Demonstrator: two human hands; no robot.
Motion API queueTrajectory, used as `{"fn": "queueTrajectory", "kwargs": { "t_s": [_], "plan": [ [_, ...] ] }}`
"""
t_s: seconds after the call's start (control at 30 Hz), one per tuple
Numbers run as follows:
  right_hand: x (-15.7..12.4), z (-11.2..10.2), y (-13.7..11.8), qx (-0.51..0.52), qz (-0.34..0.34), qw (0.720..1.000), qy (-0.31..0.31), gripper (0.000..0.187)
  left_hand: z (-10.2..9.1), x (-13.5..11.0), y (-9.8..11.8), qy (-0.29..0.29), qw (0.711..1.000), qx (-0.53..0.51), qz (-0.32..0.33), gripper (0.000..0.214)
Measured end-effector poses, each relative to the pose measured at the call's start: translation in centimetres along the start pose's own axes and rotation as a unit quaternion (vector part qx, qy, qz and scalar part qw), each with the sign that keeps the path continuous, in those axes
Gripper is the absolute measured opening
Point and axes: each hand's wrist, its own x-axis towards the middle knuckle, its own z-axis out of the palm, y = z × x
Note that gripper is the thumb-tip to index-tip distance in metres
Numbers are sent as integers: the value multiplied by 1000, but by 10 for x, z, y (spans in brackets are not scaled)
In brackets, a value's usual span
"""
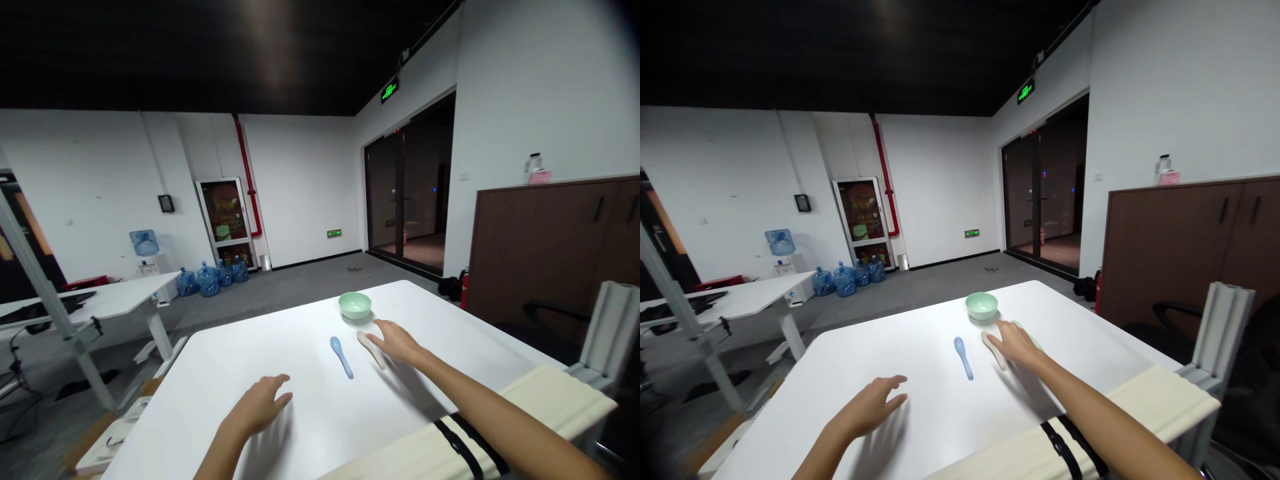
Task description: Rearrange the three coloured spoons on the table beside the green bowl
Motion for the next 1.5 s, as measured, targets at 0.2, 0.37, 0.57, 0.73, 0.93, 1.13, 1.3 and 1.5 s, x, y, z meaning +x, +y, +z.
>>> {"fn": "queueTrajectory", "kwargs": {
  "t_s": [0.2,0.37,0.57,0.73,0.93,1.13,1.3,1.5],
  "plan": [
    [18,-3,1,-63,60,995,-46,50,-2,-1,3,-1,1000,-1,2,57],
    [29,8,-3,-102,71,983,-137,43,-2,-2,2,-2,1000,5,-4,57],
    [27,28,-9,-122,78,977,-159,42,-3,-4,1,4,1000,7,-2,57],
    [25,35,-6,-113,77,979,-149,42,-4,-6,3,9,1000,13,2,56],
    [24,29,-7,-110,75,985,-107,41,-3,-5,2,7,1000,7,2,56],
    [24,15,-11,-106,71,991,-46,51,-4,-6,4,3,1000,11,-2,55],
    [26,1,-12,-45,24,999,-15,62,-5,-7,3,6,1000,6,-2,54],
    [16,5,3,-50,21,998,6,80,-3,-4,2,12,1000,6,-2,56]
  ]
}}
